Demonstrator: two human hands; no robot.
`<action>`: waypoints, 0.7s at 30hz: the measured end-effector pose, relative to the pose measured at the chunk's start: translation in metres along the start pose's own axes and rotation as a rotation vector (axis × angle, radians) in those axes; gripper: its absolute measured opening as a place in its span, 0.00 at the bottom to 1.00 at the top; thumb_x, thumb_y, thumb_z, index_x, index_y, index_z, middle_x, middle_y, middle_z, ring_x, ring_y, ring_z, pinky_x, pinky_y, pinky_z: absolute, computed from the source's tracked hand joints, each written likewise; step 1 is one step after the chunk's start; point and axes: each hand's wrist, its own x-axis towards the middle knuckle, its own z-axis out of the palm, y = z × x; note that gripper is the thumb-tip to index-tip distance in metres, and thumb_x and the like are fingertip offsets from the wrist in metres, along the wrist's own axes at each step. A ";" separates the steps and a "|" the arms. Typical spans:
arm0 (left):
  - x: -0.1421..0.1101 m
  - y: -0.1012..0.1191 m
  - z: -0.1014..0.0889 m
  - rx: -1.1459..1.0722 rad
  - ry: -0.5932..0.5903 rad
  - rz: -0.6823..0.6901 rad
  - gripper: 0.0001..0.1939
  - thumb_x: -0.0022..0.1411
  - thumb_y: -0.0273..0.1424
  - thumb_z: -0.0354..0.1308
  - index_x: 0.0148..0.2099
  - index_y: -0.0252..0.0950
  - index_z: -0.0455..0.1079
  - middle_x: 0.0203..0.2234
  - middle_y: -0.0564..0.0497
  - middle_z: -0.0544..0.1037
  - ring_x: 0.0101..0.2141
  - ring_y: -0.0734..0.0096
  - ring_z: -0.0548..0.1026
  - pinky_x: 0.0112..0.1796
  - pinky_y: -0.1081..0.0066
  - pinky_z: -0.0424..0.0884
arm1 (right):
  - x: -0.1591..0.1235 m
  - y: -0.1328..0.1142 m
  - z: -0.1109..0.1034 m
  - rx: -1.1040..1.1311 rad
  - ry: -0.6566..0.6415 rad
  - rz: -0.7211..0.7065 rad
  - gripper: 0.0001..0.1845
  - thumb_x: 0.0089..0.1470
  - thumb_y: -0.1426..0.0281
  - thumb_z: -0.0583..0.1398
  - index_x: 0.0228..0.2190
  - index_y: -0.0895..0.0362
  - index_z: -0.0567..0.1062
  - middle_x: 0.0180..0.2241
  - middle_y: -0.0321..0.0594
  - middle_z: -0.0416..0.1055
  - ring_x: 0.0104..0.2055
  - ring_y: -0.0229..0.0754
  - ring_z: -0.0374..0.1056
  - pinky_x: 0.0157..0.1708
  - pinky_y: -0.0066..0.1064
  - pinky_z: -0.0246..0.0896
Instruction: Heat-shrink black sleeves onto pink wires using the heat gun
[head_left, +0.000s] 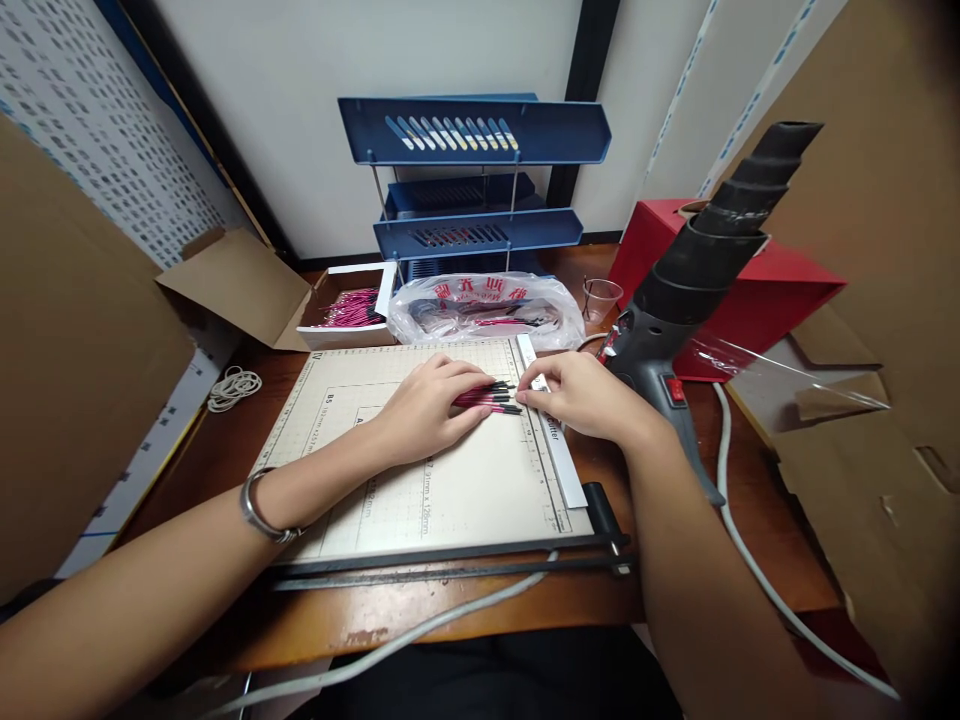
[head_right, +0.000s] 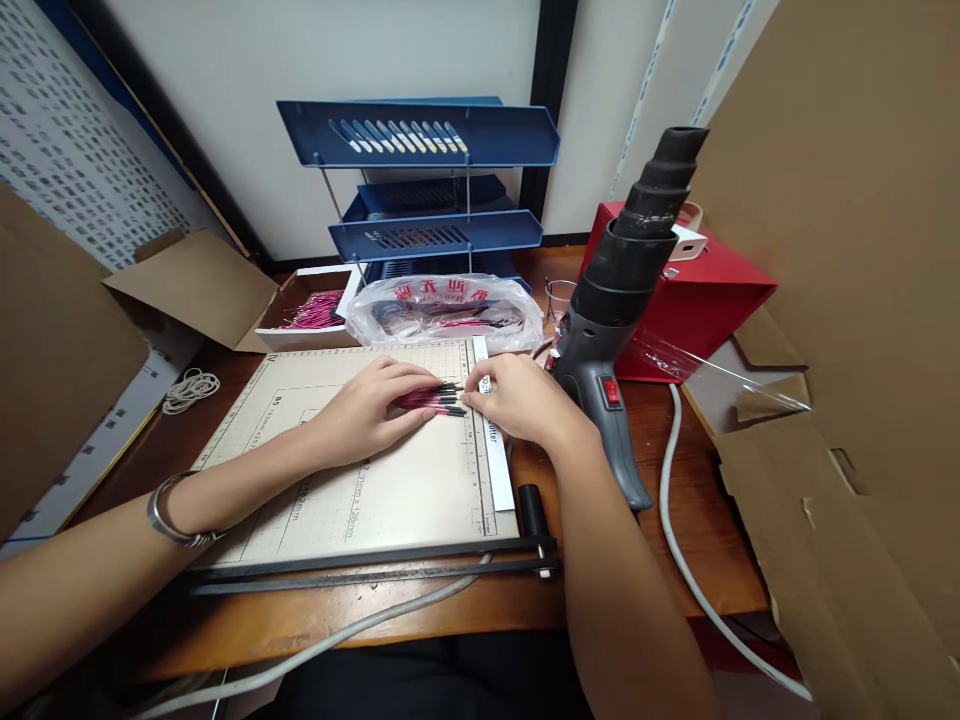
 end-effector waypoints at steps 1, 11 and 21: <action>0.000 -0.002 -0.001 -0.005 -0.001 0.023 0.20 0.72 0.40 0.56 0.58 0.34 0.75 0.51 0.44 0.80 0.49 0.56 0.73 0.51 0.55 0.71 | 0.000 0.000 0.000 -0.001 0.000 0.000 0.09 0.56 0.63 0.63 0.35 0.53 0.82 0.22 0.33 0.67 0.26 0.37 0.58 0.31 0.31 0.50; -0.003 -0.021 -0.019 0.056 -0.165 0.311 0.26 0.71 0.43 0.57 0.66 0.38 0.70 0.61 0.44 0.76 0.61 0.52 0.71 0.59 0.52 0.66 | 0.001 0.001 -0.001 -0.019 0.009 -0.017 0.10 0.57 0.63 0.63 0.36 0.54 0.83 0.24 0.35 0.69 0.28 0.38 0.60 0.32 0.31 0.51; -0.003 -0.003 -0.012 0.114 -0.348 0.246 0.35 0.75 0.52 0.48 0.75 0.39 0.55 0.71 0.45 0.61 0.72 0.51 0.53 0.68 0.50 0.50 | 0.002 0.004 0.000 -0.022 0.016 0.003 0.10 0.59 0.63 0.62 0.36 0.54 0.82 0.24 0.36 0.70 0.27 0.39 0.62 0.30 0.31 0.52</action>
